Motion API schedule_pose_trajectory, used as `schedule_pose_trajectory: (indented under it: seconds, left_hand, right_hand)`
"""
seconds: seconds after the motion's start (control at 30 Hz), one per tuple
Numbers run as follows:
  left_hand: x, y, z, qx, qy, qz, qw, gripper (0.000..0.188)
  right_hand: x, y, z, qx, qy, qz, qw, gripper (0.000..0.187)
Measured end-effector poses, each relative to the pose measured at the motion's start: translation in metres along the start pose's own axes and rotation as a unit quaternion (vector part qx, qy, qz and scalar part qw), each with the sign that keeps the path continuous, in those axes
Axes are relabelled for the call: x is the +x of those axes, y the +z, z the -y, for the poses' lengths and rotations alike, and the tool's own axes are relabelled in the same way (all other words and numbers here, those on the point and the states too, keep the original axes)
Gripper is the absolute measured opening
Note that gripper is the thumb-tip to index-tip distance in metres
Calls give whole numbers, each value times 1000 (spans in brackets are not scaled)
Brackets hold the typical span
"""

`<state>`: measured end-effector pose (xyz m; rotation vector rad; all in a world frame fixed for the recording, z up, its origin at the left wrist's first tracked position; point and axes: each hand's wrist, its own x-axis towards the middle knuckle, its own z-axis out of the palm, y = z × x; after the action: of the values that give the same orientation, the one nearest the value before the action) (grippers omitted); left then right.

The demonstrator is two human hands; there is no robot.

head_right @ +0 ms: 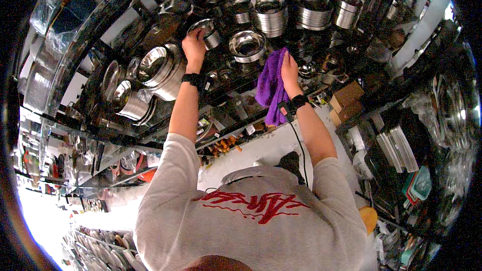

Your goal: The person wipes the interior and exterior surfaces of multiple stainless steel pots using a purple cloth. They handle each pot one at a time, rotate it to clean different areas, and place it back on the shelf.

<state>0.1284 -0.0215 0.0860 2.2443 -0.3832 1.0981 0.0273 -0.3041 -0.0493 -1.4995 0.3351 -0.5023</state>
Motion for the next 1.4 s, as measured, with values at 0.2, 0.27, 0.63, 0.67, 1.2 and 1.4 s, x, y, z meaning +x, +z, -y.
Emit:
schedule_pose_trajectory:
  seconds: [0.2, 0.27, 0.63, 0.67, 1.2, 1.4]
  left_hand:
    - [-16, -48, -53, 31, -14, -34, 999, 20]
    - [-27, -47, -53, -114, -78, -33, 990, 20]
    - [-83, -71, -88, -697, -324, 73, 635, 19]
    - [-89, -70, -74, -707, -311, 104, 626, 18]
    - [-105, -101, -74, -693, -251, 191, 649, 21]
    - [-114, -105, -73, -421, -80, 287, 857, 31]
  right_hand:
    - [-29, 9, 55, 258, 107, 60, 958, 48]
    - [-44, 18, 97, 333, 81, 76, 936, 42]
    - [-112, 97, 138, -336, -527, 110, 773, 39]
    - [-111, 97, 139, -351, -472, 141, 796, 40]
    - [-107, 118, 125, -50, -299, 113, 946, 40]
    - [-99, 108, 115, 429, 173, 304, 833, 62]
